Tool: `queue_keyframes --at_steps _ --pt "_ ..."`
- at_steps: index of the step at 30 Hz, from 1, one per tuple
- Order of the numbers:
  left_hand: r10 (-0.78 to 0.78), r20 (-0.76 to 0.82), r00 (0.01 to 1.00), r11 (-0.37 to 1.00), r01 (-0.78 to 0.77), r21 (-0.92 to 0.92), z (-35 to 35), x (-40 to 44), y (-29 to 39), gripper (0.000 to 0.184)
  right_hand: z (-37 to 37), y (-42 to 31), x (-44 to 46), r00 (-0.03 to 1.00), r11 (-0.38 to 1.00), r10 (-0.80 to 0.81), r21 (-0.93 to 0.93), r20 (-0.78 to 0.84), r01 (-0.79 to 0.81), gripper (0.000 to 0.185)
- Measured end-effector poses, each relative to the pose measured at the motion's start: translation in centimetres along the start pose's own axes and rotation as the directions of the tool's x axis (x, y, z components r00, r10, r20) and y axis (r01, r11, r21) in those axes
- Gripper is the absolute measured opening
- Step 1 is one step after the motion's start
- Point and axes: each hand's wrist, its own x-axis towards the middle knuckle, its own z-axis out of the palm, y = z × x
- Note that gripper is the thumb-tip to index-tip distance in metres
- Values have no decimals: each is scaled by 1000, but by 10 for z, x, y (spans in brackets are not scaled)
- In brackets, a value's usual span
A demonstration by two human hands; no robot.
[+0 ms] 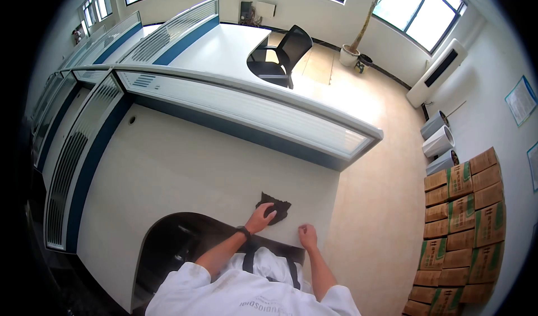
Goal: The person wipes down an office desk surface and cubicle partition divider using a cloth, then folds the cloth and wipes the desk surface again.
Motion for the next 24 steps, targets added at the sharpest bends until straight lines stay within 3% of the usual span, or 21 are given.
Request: queue_keyframes --at_steps 2,5,7,9,10,11,12,13,14,16,17,19,20,22,23,24 --pt "-131 -56 990 975 119 -189 -16 -12 -1 26 -3 -1 -1 1000 1000 15 4 -7 -15 16" --pt "-402 -264 877 878 287 -384 -53 -42 -53 18 -4 1 -3 999 1000 11 28 -33 -10 18" --pt "-501 -468 728 843 288 -455 -84 -69 -74 15 -1 -2 1 999 999 -10 53 -54 13 20" --pt "-594 -576 562 795 301 -527 -102 -93 -101 14 0 -9 5 987 986 157 59 -15 -156 29" --pt "-671 -607 426 736 280 -617 -104 -99 -125 19 3 -18 10 989 987 150 61 -16 -149 29" --pt "-786 -541 298 614 284 -736 -107 -102 -130 24 10 -31 14 996 998 -27 -61 -83 22 38" --pt "-844 -474 250 527 219 -822 -108 -102 -135 27 16 -43 18 970 964 -208 -191 -127 182 48" --pt "-893 -398 210 431 147 -890 -106 -100 -147 30 20 -64 24 957 949 -275 -188 -92 254 56" --pt "-892 -399 212 433 146 -890 -105 -89 -148 30 24 -89 31 939 929 -339 -183 -60 323 64" --pt "-932 -326 160 320 -64 -945 -101 -63 -144 38 35 -129 38 927 899 -375 -236 26 370 69" --pt "-920 -392 -9 391 25 -920 -94 -52 -200 42 45 -139 38 927 898 -375 -237 24 370 69" --pt "-911 -352 -216 322 161 -933 -96 -31 -157 50 63 -148 39 889 867 -430 -203 161 456 70" --pt "-905 -329 -269 270 233 -934 -94 -25 -174 50 63 -154 36 887 863 -435 -208 158 460 70" --pt "-892 -390 -228 240 492 -837 -92 -23 -219 51 60 -161 20 865 767 -443 -401 236 502 66" --pt "-883 -443 -153 270 608 -747 -93 -23 -242 52 58 -157 18 864 764 -444 -404 237 503 66" --pt "-880 -415 -232 203 606 -769 -91 -17 -233 50 55 -151 17 851 765 -464 -375 244 525 64"
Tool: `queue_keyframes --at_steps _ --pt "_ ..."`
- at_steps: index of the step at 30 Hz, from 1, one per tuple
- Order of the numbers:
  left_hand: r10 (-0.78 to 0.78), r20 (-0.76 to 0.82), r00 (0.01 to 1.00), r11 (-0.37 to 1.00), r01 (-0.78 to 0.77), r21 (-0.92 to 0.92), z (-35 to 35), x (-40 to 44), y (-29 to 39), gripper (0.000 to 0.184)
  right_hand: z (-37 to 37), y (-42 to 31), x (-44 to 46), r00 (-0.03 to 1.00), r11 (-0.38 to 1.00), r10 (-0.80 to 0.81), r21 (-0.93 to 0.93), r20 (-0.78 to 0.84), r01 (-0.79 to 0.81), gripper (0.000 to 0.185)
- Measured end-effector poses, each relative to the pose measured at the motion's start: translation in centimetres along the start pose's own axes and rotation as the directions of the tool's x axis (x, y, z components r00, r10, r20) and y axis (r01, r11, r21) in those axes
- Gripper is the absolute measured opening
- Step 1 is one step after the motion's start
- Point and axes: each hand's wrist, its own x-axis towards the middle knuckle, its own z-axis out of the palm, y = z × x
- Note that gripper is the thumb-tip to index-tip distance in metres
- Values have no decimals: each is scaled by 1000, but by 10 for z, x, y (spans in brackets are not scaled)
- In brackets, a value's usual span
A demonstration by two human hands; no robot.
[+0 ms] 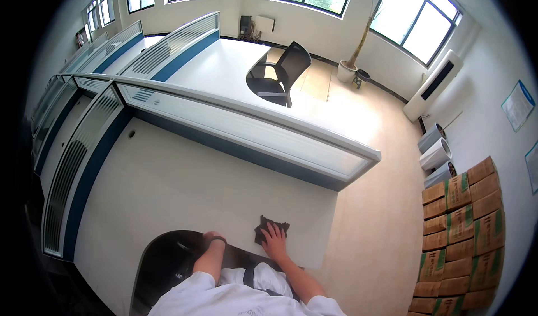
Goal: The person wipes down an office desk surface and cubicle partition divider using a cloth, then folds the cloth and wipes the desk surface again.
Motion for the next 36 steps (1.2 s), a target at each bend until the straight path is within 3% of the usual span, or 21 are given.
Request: queue_keyframes --at_steps 7,9,10,11,12,14,17,20,22,29,36 --pt "-305 -11 952 919 291 -265 -61 -136 77 46 -30 46 -69 996 999 -4 35 88 1 61" --pt "-221 -107 969 967 203 -156 -24 -75 47 47 -36 62 -93 989 991 123 40 76 -126 63" --pt "-205 10 979 978 205 29 -16 -46 34 47 -40 68 -101 986 987 160 25 52 -162 64" --pt "-218 16 976 976 217 35 -4 -33 26 47 -39 74 -107 980 980 195 36 43 -197 66" --pt "-137 -173 975 988 147 47 8 -23 18 36 -36 77 -109 974 975 218 19 57 -220 67" --pt "50 -517 854 993 12 115 25 -18 7 21 -27 78 -106 961 964 265 -7 75 -265 69" --pt "8 -436 900 950 129 283 22 -19 14 15 -15 74 -95 951 955 296 -52 88 -292 74" --pt "-131 -241 962 978 165 126 1 -39 29 21 -11 72 -89 943 949 312 -77 114 -305 79" --pt "-167 -191 967 983 178 38 -12 -59 40 25 -12 73 -85 946 954 298 -80 125 -290 80" --pt "-257 -118 959 960 240 -142 -54 -129 85 38 -17 76 -70 941 968 247 -97 233 -230 89" --pt "-269 -73 960 957 258 -133 -64 -144 94 46 -19 75 -62 927 964 255 -145 276 -222 95"
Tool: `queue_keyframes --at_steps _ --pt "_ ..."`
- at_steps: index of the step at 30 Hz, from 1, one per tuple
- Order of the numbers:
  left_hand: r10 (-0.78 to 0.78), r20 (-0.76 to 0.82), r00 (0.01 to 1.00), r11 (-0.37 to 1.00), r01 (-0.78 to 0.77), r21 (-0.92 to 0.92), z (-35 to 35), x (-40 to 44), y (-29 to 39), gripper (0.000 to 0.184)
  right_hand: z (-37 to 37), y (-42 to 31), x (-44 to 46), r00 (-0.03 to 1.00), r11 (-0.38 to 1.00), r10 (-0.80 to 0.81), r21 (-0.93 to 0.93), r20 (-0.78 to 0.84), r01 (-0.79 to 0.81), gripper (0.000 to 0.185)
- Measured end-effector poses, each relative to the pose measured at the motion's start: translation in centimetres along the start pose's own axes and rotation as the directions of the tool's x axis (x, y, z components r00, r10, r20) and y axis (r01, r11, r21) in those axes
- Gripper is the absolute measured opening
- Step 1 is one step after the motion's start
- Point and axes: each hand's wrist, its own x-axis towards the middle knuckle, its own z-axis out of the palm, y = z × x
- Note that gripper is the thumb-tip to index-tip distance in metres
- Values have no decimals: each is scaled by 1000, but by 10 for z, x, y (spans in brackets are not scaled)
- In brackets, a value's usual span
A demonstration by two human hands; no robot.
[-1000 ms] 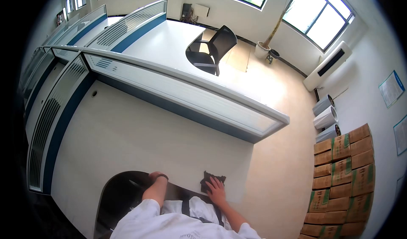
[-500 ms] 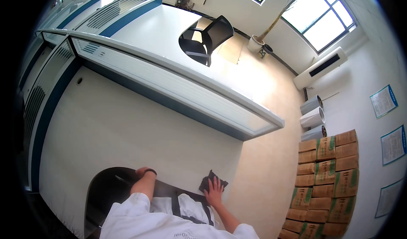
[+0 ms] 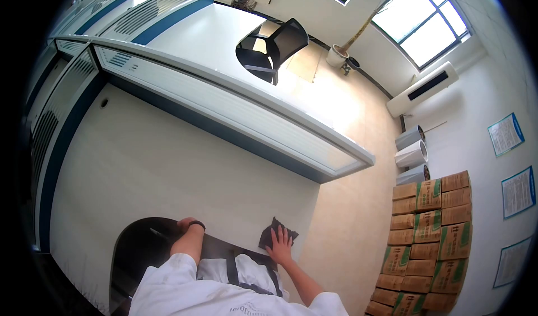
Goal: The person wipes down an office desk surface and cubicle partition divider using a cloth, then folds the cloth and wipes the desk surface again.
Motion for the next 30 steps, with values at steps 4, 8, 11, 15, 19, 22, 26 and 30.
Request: queue_keyframes --at_steps 4,8,11,15,19,22,26,30 --pt "7 40 999 1000 -6 -21 -15 -20 6 48 -1 -3 0 1000 1000 4 -17 3 -4 95" --pt "-29 71 997 997 34 -63 -14 -15 4 45 3 -1 -2 1000 1000 2 -22 -8 -2 94" --pt "-8 48 999 1000 9 -21 -11 -12 2 43 5 -1 -2 1000 1000 -3 -24 -26 2 94" --pt "39 31 999 999 -40 21 -5 -3 -5 41 2 -3 -2 1000 1000 8 -27 -21 -9 94" --pt "50 25 998 999 -50 -21 1 8 -10 39 2 -3 -3 1000 1000 14 -24 -17 -14 94" --pt "48 29 998 999 -48 1 -2 3 -8 39 2 -2 -2 1000 999 21 -30 -11 -21 94" --pt "55 22 998 998 -56 21 2 6 -10 38 -1 -3 -2 1000 999 29 -30 -11 -29 94" --pt "85 26 996 994 -87 63 14 30 -17 41 4 -2 -1 999 999 15 -37 -44 -16 95"
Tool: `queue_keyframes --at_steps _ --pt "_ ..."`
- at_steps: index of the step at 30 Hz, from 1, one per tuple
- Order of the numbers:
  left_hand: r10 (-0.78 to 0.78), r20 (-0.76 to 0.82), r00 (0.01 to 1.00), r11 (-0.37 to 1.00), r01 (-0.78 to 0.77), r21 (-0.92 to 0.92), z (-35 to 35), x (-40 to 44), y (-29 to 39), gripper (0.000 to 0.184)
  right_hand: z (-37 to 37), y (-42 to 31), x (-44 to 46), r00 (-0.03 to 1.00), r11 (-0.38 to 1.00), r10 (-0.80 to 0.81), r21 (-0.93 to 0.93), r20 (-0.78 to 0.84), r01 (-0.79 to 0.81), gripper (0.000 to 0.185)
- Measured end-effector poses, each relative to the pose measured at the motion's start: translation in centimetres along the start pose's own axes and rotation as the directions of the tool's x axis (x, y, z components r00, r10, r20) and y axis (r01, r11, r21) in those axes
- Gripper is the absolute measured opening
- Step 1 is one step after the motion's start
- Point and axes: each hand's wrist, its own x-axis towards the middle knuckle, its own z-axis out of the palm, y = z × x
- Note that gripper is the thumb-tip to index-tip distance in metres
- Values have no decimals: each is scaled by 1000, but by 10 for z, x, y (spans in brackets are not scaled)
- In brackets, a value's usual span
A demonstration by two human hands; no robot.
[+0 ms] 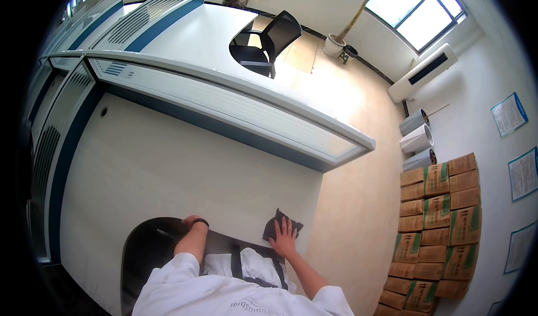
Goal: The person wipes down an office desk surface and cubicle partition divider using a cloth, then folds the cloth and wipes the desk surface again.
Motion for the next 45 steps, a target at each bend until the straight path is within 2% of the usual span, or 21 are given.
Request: queue_keyframes --at_steps 4,7,8,12,13,15,17,18,20,23,27,29,32,33,35,43,45 --pt "48 -67 997 999 -46 26 47 88 -39 50 -1 -2 1 1000 1000 18 3 -1 -18 94" --pt "-9 -56 998 1000 8 -28 48 88 -40 54 -2 -2 0 1000 1000 30 4 -6 -30 94" --pt "-78 -40 996 994 74 -81 43 79 -36 56 -2 -2 0 1000 1000 29 6 -4 -29 94" --pt "-118 -86 989 972 97 -214 35 49 -25 56 -2 0 1 999 999 32 12 9 -32 93" --pt "-72 -54 996 983 62 -173 46 74 -36 54 -3 -1 2 999 999 37 14 5 -37 93" --pt "-26 -20 999 991 23 -132 42 71 -35 52 -3 -1 1 999 999 35 13 13 -35 92" --pt "7 44 999 998 -10 68 9 15 -13 59 -3 -1 2 999 999 33 15 13 -33 92" --pt "4 16 1000 998 -5 66 11 15 -13 54 -3 -2 2 999 999 29 14 14 -30 92" --pt "30 -15 999 997 -29 78 38 61 -32 46 -5 -2 5 1000 1000 26 14 18 -26 92" --pt "161 -28 986 971 -154 181 78 142 -67 35 -11 -4 12 999 1000 14 13 32 -15 92" --pt "7 -36 999 997 -4 77 41 63 -31 46 -15 -7 23 999 1000 -13 -1 48 13 92" --pt "-17 -31 999 1000 18 20 23 34 -23 53 -16 -8 30 999 1000 -15 9 52 15 92" --pt "25 -135 991 987 -3 158 63 108 -51 40 -22 -11 45 998 1000 -22 17 60 21 92" --pt "25 -133 991 987 -4 159 57 93 -45 40 -24 -12 50 997 1000 -28 16 66 27 93" --pt "18 3 1000 978 -18 209 33 47 -26 37 -24 -15 62 996 1000 -9 3 85 9 94" --pt "8 -59 998 993 -1 121 46 75 -36 37 -19 -24 108 997 999 9 -33 71 -7 98" --pt "14 -69 998 994 -6 109 53 83 -39 38 -20 -25 121 990 999 37 -35 136 -32 99"
